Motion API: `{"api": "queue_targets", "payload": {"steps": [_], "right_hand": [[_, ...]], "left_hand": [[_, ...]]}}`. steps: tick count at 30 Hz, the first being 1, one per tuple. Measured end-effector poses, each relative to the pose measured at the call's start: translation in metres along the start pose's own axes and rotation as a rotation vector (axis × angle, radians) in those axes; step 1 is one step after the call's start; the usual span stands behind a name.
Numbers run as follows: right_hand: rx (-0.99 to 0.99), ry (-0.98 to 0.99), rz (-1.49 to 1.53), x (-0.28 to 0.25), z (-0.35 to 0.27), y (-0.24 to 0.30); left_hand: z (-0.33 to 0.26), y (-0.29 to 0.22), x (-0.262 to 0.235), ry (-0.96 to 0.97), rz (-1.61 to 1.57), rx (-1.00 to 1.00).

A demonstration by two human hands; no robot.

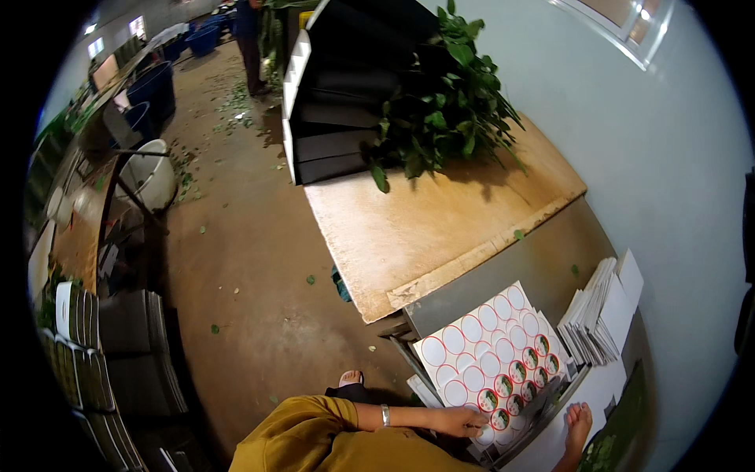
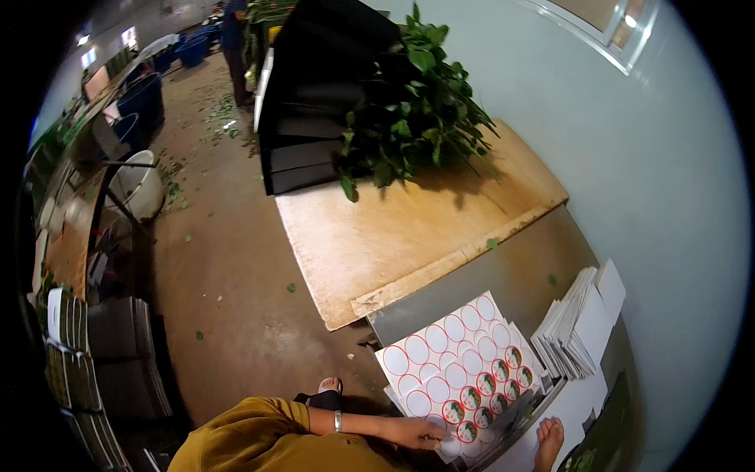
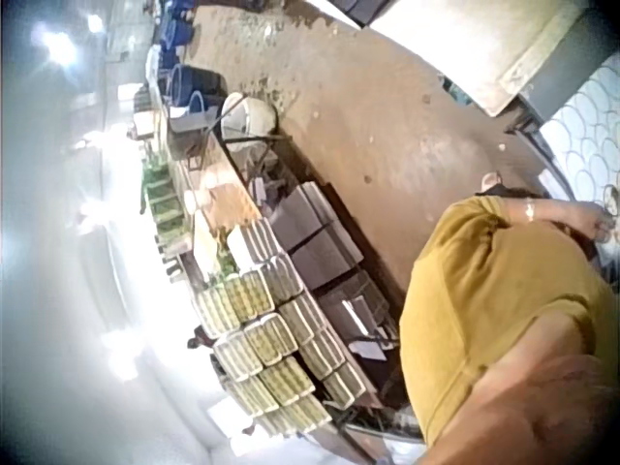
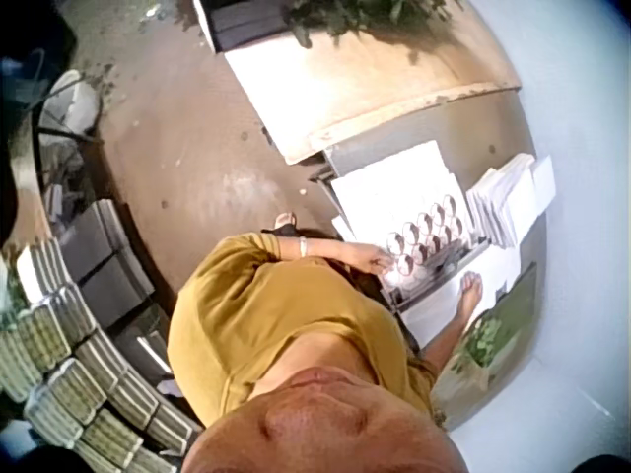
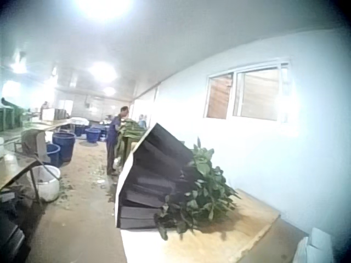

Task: The person arranges white roses and green leaves into white paper sleeves, folds the sleeves closed, and staples them shut. The person then applies a round sticker to the sealed package and places it on a nearby table. The person repeats this process with additional roses and leaves.

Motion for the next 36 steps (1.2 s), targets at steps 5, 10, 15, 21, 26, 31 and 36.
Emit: {"api": "queue_targets", "payload": {"steps": [5,10,15,21,26,31,36], "right_hand": [[-0.002,0.058,0.124,0.011,-0.013,0.013],[-0.099,-0.043,0.428,-0.003,0.027,0.015],[-0.200,-0.034,0.528,-0.021,0.097,0.013],[0.073,-0.120,0.771,0.007,0.170,0.025],[0.014,0.119,0.689,0.009,0.220,0.000],[0.117,0.201,0.726,0.012,0.244,-0.026],[0.124,0.207,0.692,0.062,0.243,-0.006]], "left_hand": [[0.018,-0.017,-0.025,0.044,0.044,-0.066],[0.065,-0.012,-0.075,-0.110,-0.207,-0.166],[0.146,-0.041,-0.131,-0.271,-0.193,-0.204],[0.230,-0.003,-0.191,-0.381,-0.242,-0.327],[0.285,0.029,-0.215,-0.406,-0.379,-0.430],[0.305,0.071,-0.236,-0.225,-0.214,-0.379],[0.270,0.043,-0.264,-0.294,-0.293,-0.456]]}}
Point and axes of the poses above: each hand's wrist, its own z-axis towards the middle knuckle, its own x-axis out of the palm, y = z × x, the point moved 6 cm from there along z, towards the middle knuckle, and after that the axes turned 12 degrees about y, right-handed, at the moved point
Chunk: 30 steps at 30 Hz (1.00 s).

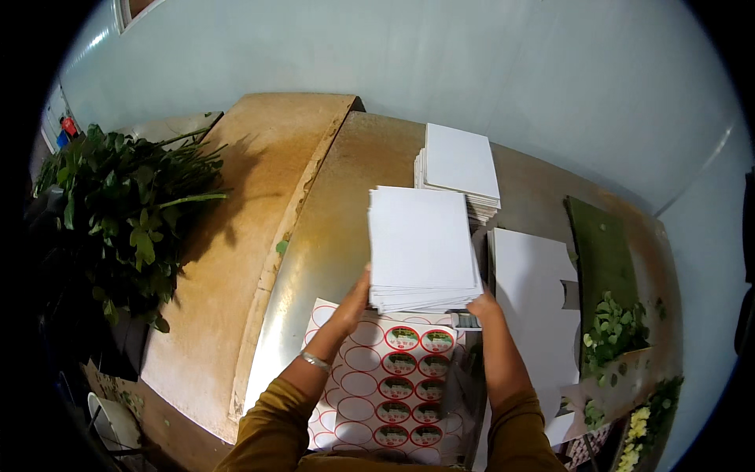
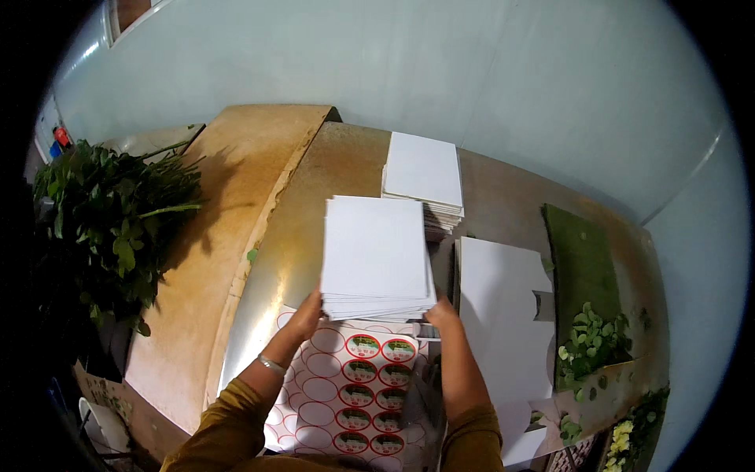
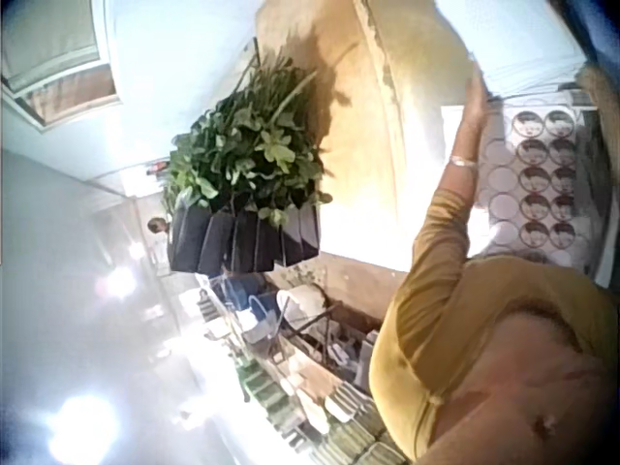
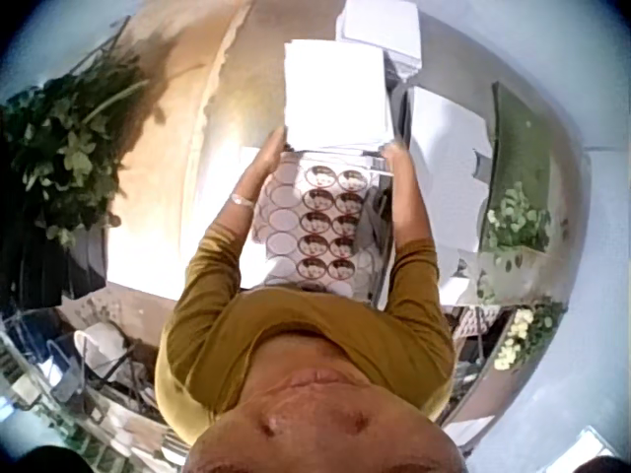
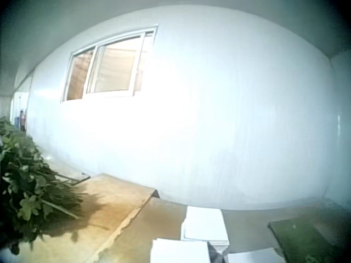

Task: The person arranges white roses and green leaves into white paper sleeves, folds the sleeves closed, and staples them shut. The person then applies a round sticker to the sealed package and places it on a nearby table. The person repeats this process with additional roses and leaves.

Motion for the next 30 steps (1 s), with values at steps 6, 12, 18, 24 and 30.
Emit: {"api": "queue_targets", "payload": {"steps": [6,12,18,24,30], "right_hand": [[-0.065,0.245,-0.183,0.099,0.070,-0.026],[-0.024,0.243,-0.259,0.183,0.102,-0.008],[-0.061,-0.056,-0.126,0.141,0.186,0.005],[-0.164,-0.054,-0.191,0.108,0.137,0.019],[-0.249,-0.195,-0.539,0.012,0.056,0.051]], "left_hand": [[-0.022,-0.003,-0.117,-0.165,-0.064,0.339],[-0.030,-0.020,-0.189,-0.188,-0.040,0.393],[0.053,-0.058,-0.206,-0.217,-0.156,0.351],[0.132,-0.113,-0.153,-0.252,-0.149,0.382],[0.149,-0.091,-0.172,-0.537,-0.329,0.575]]}}
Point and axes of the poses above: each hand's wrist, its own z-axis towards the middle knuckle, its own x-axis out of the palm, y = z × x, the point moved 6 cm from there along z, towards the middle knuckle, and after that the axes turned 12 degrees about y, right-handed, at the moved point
